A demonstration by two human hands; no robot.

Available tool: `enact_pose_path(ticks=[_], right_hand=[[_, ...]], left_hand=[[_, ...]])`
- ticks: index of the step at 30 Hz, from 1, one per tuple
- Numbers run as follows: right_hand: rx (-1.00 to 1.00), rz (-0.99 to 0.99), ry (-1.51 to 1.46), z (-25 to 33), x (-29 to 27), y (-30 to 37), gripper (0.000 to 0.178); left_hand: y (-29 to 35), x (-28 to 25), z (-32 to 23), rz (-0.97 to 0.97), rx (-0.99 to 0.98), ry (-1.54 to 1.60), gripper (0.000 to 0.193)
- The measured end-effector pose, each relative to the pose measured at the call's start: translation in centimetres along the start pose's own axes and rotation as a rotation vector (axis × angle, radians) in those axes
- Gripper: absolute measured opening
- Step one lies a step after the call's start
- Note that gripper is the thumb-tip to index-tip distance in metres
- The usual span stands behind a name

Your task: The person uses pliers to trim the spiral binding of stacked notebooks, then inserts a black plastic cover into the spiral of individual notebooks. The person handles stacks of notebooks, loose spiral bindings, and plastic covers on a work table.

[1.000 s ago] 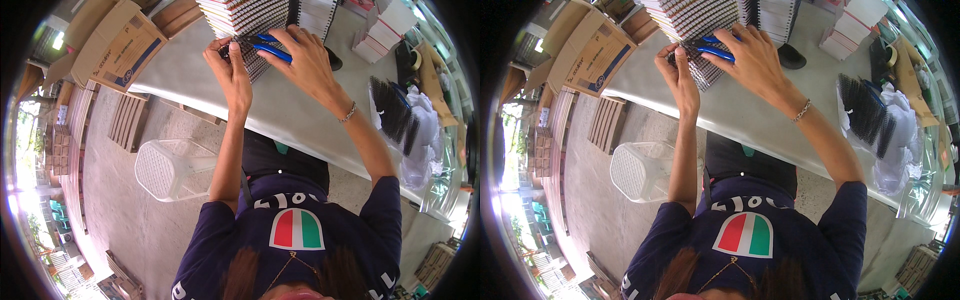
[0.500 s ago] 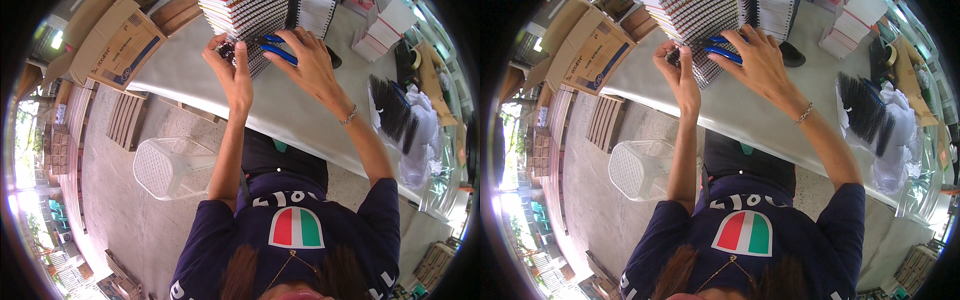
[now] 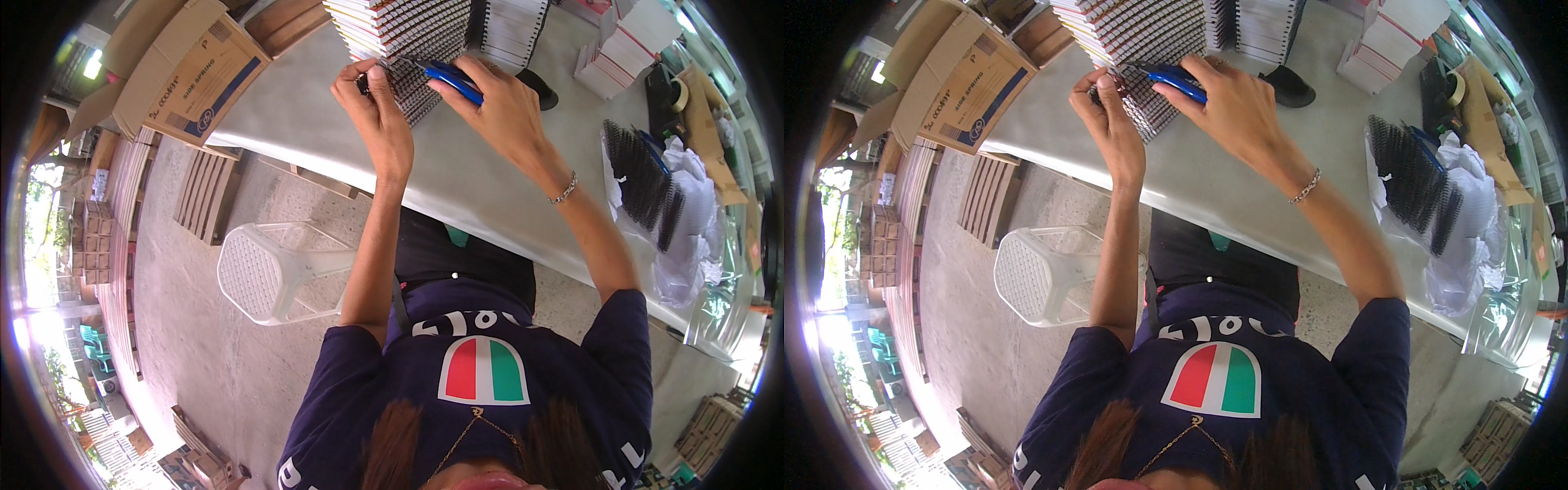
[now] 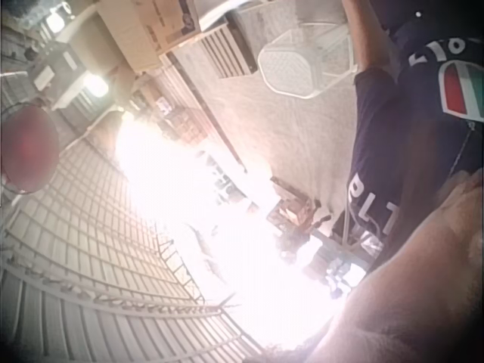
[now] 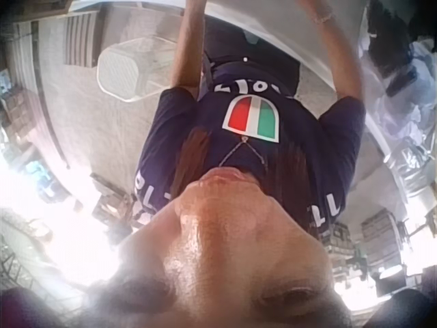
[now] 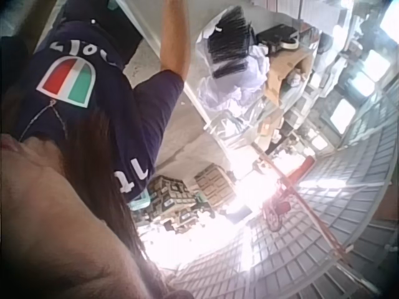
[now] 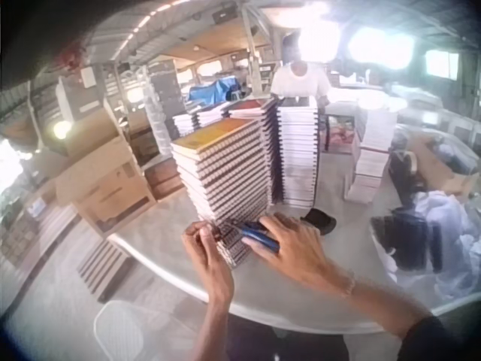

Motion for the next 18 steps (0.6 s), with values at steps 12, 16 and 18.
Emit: enact_pose_path(ticks=[12,16,18], right_hand=[[-0.293,-0.204,0.11,1.7,-0.5,0.4,0.046],[-0.078,0.107,0.073,0.3,1.7,0.2,0.042],[-0.128,0.042,0.075,0.3,1.5,0.4,0.041]], left_hand=[[0.9,0.0,0.3,0.048,-0.004,-0.087,0.032],[0.8,0.0,0.5,0.036,0.014,-0.109,0.033],[0.8,0.0,0.8,0.047,-0.001,-0.096,0.035]])
Point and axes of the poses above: each hand's wrist, its own y-axis away from the middle knuckle, its own x-axis out of the palm, z = x × y, the point moved 10 cm from there along -y, towards the middle knuckle, and after that the axes turned 7 degrees about -z, right-handed, at the moved point
